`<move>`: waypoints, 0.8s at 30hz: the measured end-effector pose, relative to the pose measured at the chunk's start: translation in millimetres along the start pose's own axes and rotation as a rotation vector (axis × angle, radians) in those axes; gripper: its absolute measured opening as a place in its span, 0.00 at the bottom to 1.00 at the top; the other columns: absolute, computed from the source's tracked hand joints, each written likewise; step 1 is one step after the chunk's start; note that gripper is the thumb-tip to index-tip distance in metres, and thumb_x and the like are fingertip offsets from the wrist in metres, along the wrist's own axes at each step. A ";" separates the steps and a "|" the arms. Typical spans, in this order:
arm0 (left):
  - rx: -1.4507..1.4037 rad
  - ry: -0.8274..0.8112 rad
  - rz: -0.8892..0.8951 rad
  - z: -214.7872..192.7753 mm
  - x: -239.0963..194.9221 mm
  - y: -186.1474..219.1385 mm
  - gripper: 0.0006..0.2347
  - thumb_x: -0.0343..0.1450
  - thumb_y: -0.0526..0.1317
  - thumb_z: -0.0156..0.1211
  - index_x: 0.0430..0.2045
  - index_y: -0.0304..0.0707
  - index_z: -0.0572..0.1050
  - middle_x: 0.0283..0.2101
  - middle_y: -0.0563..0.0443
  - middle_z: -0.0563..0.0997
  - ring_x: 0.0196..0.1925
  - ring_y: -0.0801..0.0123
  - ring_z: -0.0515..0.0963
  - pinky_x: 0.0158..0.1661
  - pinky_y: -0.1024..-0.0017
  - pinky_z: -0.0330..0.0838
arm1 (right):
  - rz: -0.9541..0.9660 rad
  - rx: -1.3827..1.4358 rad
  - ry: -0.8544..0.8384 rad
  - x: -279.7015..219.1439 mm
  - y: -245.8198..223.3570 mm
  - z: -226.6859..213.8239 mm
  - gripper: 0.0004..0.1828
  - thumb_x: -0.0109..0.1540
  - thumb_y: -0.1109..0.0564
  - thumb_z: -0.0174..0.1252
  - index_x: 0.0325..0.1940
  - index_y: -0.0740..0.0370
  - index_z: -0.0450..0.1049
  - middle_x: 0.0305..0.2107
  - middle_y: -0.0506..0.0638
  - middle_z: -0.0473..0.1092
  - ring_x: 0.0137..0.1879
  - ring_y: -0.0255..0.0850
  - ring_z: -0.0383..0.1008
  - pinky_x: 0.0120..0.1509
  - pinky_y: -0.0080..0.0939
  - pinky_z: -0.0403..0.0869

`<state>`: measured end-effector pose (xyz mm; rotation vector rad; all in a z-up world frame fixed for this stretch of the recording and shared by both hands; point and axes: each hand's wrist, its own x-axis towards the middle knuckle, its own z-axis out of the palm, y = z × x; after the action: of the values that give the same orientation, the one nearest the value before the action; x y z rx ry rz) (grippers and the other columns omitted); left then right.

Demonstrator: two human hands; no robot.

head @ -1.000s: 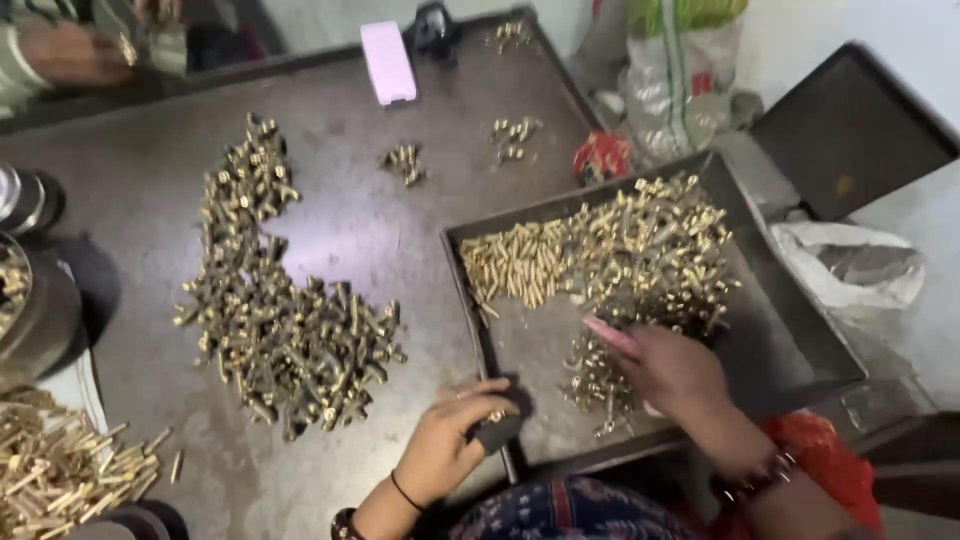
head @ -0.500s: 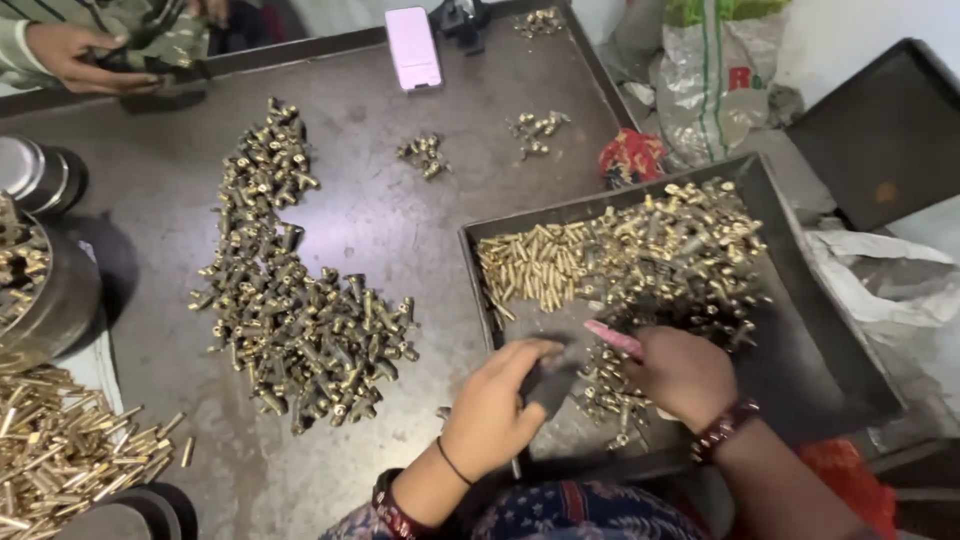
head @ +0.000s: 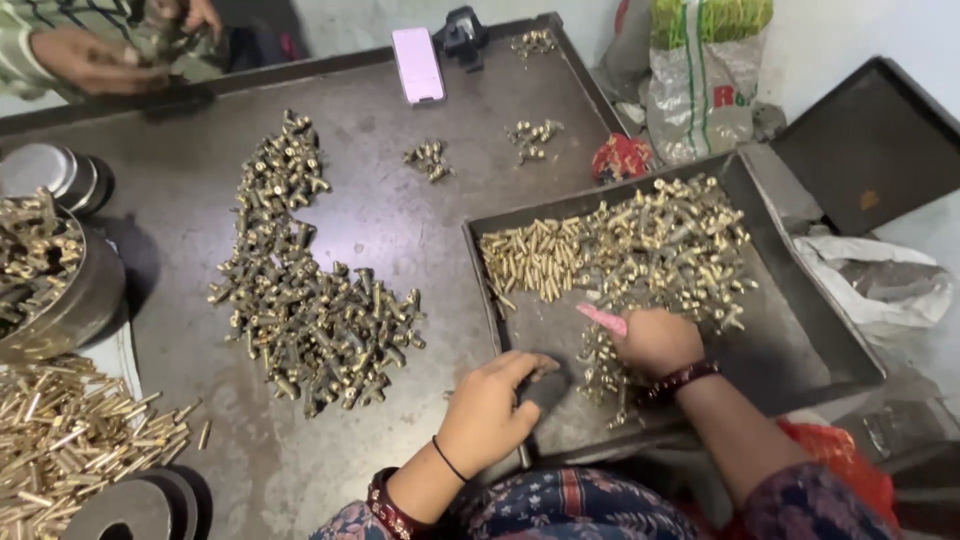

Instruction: Sorting and wiping small brass pipe fittings on a metal workbench.

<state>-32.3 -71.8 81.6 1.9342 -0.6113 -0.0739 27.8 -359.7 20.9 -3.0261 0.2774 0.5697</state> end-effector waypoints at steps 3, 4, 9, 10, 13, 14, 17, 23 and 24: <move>0.007 -0.007 -0.041 -2.0 -11.2 -3.3 0.16 0.62 0.32 0.55 0.44 0.39 0.78 0.42 0.43 0.82 0.45 0.49 0.82 0.47 0.60 0.76 | -0.003 0.029 0.072 -10.3 -2.2 -11.7 0.16 0.59 0.42 0.55 0.40 0.53 0.80 0.35 0.58 0.78 0.42 0.58 0.79 0.50 0.59 0.76; 0.029 0.010 -0.071 -4.1 -13.4 -6.1 0.16 0.62 0.32 0.55 0.44 0.40 0.79 0.41 0.43 0.82 0.44 0.49 0.82 0.47 0.60 0.76 | -0.013 0.046 0.124 -13.3 -5.2 -20.5 0.16 0.59 0.42 0.55 0.39 0.54 0.80 0.34 0.59 0.78 0.41 0.59 0.79 0.49 0.59 0.76; 0.064 0.127 -0.014 -14.8 -12.5 12.0 0.23 0.61 0.32 0.58 0.54 0.36 0.71 0.47 0.38 0.79 0.48 0.45 0.80 0.49 0.58 0.74 | -0.220 0.196 0.157 -83.2 -46.8 -89.6 0.14 0.54 0.43 0.58 0.35 0.53 0.79 0.29 0.55 0.78 0.37 0.55 0.79 0.44 0.57 0.76; 0.071 0.169 0.060 -16.6 -9.2 19.3 0.26 0.62 0.33 0.61 0.58 0.34 0.68 0.51 0.34 0.78 0.51 0.43 0.78 0.50 0.57 0.73 | -0.364 0.243 0.172 -93.6 -53.6 -95.9 0.13 0.53 0.44 0.59 0.33 0.54 0.79 0.27 0.53 0.78 0.36 0.53 0.79 0.42 0.55 0.76; 0.087 0.154 0.249 -10.9 -9.9 17.3 0.25 0.65 0.35 0.63 0.60 0.34 0.68 0.56 0.34 0.78 0.55 0.42 0.78 0.53 0.57 0.72 | -0.656 0.347 0.197 -127.8 -80.5 -110.5 0.09 0.56 0.49 0.59 0.34 0.54 0.79 0.26 0.51 0.76 0.32 0.50 0.79 0.38 0.49 0.76; 0.084 0.151 0.257 -8.4 -10.1 8.2 0.25 0.65 0.35 0.63 0.60 0.34 0.68 0.56 0.34 0.78 0.55 0.42 0.78 0.53 0.57 0.72 | -0.649 0.345 0.203 -131.7 -80.5 -111.5 0.09 0.56 0.49 0.59 0.34 0.54 0.79 0.26 0.51 0.76 0.32 0.50 0.79 0.38 0.49 0.76; 0.100 0.093 0.252 -10.6 -5.1 6.8 0.23 0.64 0.34 0.61 0.56 0.38 0.72 0.52 0.38 0.82 0.53 0.48 0.81 0.53 0.60 0.75 | -0.748 0.468 0.284 -145.1 -76.3 -115.7 0.10 0.58 0.53 0.60 0.41 0.56 0.81 0.26 0.50 0.76 0.29 0.44 0.79 0.35 0.42 0.76; -0.364 -0.156 -0.432 6.5 13.0 -21.3 0.13 0.76 0.34 0.57 0.56 0.40 0.76 0.40 0.36 0.86 0.40 0.59 0.83 0.41 0.68 0.75 | -0.056 0.885 0.056 -148.1 -14.9 -74.4 0.13 0.61 0.47 0.62 0.41 0.57 0.81 0.21 0.50 0.79 0.25 0.36 0.77 0.31 0.40 0.76; -0.632 -0.089 -0.375 11.7 17.6 -29.4 0.11 0.76 0.34 0.54 0.52 0.34 0.75 0.41 0.39 0.86 0.41 0.63 0.84 0.40 0.71 0.76 | -0.038 0.932 0.049 -146.9 -10.0 -64.1 0.14 0.62 0.47 0.62 0.43 0.58 0.81 0.22 0.50 0.79 0.27 0.34 0.79 0.33 0.38 0.77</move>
<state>-9.6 -80.4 54.8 1.4057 -0.2289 -0.5285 -82.1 -330.7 134.3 -2.1343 0.3576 0.2477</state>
